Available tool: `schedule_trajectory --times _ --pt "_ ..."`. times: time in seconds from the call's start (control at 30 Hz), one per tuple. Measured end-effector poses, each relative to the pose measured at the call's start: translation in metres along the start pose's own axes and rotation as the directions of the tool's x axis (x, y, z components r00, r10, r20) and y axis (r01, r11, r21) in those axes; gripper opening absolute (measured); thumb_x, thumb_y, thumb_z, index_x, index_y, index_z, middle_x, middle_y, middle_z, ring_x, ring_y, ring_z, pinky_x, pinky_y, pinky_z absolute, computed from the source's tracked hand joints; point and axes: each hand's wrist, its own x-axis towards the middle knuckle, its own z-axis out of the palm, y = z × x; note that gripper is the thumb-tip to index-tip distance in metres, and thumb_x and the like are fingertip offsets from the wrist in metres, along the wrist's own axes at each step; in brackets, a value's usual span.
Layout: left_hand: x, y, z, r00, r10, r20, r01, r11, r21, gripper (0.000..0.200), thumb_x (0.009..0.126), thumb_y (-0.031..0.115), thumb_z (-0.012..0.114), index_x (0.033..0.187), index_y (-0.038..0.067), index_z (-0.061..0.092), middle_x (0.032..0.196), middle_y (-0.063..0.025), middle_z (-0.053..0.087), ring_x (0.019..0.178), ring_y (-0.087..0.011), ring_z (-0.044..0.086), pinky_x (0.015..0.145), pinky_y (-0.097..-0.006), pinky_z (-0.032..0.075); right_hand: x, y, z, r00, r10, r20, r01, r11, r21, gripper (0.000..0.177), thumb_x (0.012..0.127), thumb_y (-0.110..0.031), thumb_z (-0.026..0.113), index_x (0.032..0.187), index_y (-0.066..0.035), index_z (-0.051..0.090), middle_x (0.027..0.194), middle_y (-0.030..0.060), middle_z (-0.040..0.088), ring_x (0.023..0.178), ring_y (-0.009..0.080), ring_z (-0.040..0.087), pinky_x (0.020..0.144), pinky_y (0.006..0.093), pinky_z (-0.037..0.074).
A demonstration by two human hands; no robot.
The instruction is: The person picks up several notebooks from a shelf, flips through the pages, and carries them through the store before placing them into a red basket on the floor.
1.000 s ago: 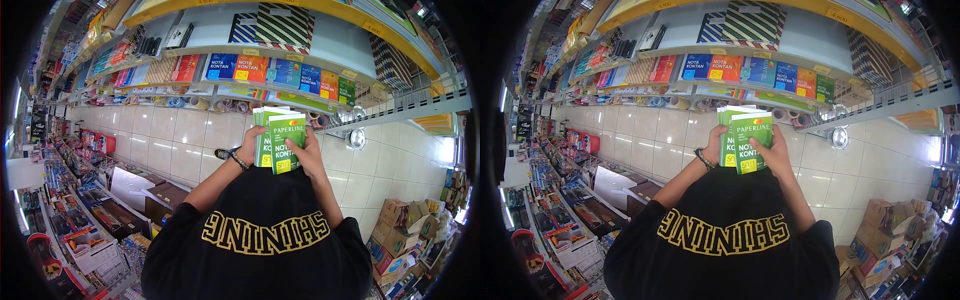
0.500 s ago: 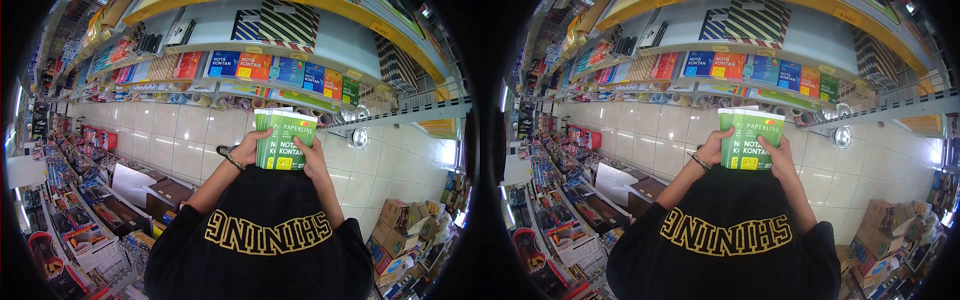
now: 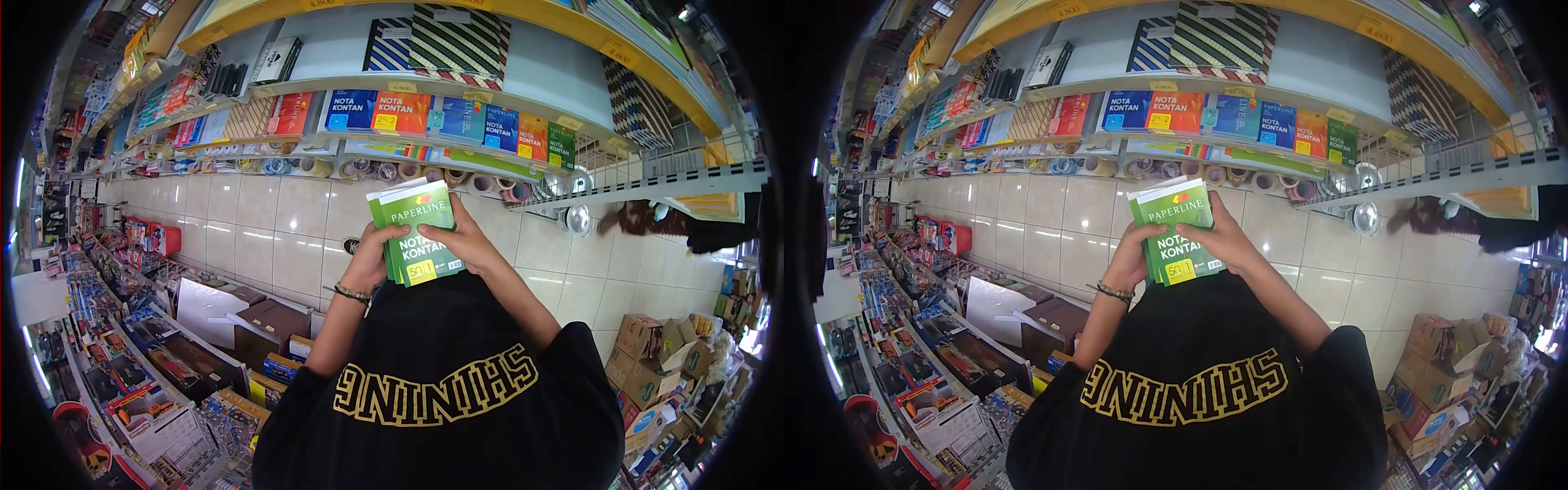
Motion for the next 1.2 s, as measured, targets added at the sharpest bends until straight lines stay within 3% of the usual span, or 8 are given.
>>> schedule_trajectory --times 0.23,0.43,0.5,0.57,0.7,0.9,0.97,1.2 --pt "-0.013 -0.006 -0.009 0.926 0.185 -0.33 -0.178 0.983 0.054 0.042 0.089 0.01 0.066 0.125 -0.001 0.047 0.108 -0.0122 0.064 0.093 -0.021 0.068 0.079 -0.0336 0.057 0.031 0.039 0.031 0.998 -0.037 -0.045 0.022 0.955 -0.296 0.054 0.087 -0.02 0.071 0.121 0.004 0.036 0.104 0.0192 0.064 0.094 0.0242 0.067 0.08 0.0351 0.053" --pt "-0.024 0.024 -0.064 0.979 0.13 -0.157 -0.143 0.987 -0.076 0.039 0.096 0.025 0.062 0.125 0.002 0.051 0.112 -0.0121 0.065 0.099 -0.0205 0.067 0.085 -0.0341 0.056 0.046 0.026 0.081 0.967 -0.195 0.166 0.25 0.866 -0.434 0.054 0.093 -0.02 0.067 0.126 -0.001 0.029 0.117 0.0202 0.054 0.109 0.0237 0.058 0.09 0.0378 0.049" --pt "-0.029 0.033 -0.087 0.991 0.072 -0.109 -0.105 0.938 -0.331 0.043 0.099 0.033 0.057 0.127 0.001 0.052 0.115 -0.0138 0.065 0.1 -0.0237 0.067 0.087 -0.0373 0.055 0.049 0.014 0.095 0.977 -0.131 0.17 0.191 0.891 -0.412 0.054 0.096 -0.03 0.063 0.128 -0.001 0.031 0.12 0.0214 0.053 0.111 0.0282 0.058 0.09 0.0401 0.049" --pt "-0.037 0.045 -0.108 0.986 0.071 -0.149 -0.119 0.933 -0.339 0.046 0.1 0.039 0.052 0.127 0.001 0.053 0.115 -0.013 0.066 0.095 -0.0253 0.069 0.085 -0.04 0.057 0.056 0.004 0.103 0.95 0.15 0.272 -0.095 0.974 -0.204 0.05 0.1 -0.038 0.055 0.133 -0.006 0.036 0.12 0.0144 0.054 0.11 0.0235 0.057 0.088 0.0379 0.05" --pt "-0.053 0.063 -0.163 0.968 0.168 -0.188 -0.228 0.904 -0.361 0.046 0.1 0.038 0.051 0.126 0.0 0.055 0.113 -0.0139 0.067 0.099 -0.0244 0.068 0.088 -0.0381 0.055 0.099 0.028 0.075 0.97 0.196 0.143 -0.147 0.944 -0.294 0.046 0.1 -0.04 0.053 0.133 -0.01 0.043 0.122 0.0105 0.057 0.107 0.019 0.058 0.087 0.0381 0.051" --pt "-0.075 0.074 -0.227 0.933 0.248 -0.261 -0.335 0.862 -0.38 0.045 0.099 0.035 0.051 0.129 0.002 0.055 0.115 -0.0165 0.067 0.098 -0.0288 0.07 0.087 -0.0431 0.058 0.177 0.09 -0.013 0.888 -0.144 -0.436 -0.259 0.627 -0.735 0.042 0.084 -0.02 0.072 0.119 -0.005 0.056 0.107 0.0126 0.064 0.1 0.0264 0.061 0.085 0.0367 0.049" --pt "-0.086 0.077 -0.241 0.931 0.255 -0.261 -0.344 0.852 -0.395 0.046 0.099 0.035 0.05 0.13 0.002 0.054 0.115 -0.0164 0.067 0.098 -0.0283 0.07 0.087 -0.0426 0.058 0.208 0.122 -0.063 0.759 -0.609 -0.229 0.033 0.388 -0.921 0.047 0.076 -0.015 0.074 0.117 -0.002 0.057 0.113 0.0207 0.061 0.112 0.034 0.058 0.093 0.0394 0.047" --pt "-0.095 0.092 -0.266 0.91 0.235 -0.341 -0.366 0.842 -0.397 0.049 0.098 0.041 0.05 0.123 0.0 0.056 0.107 -0.0163 0.067 0.082 -0.024 0.07 0.072 -0.0351 0.059 0.249 0.083 -0.087 0.737 -0.587 -0.336 -0.4 0.023 -0.916 0.076 0.075 -0.019 0.077 0.141 -0.012 0.04 0.148 0.0178 0.036 0.138 0.036 0.035 0.108 0.0542 0.035"
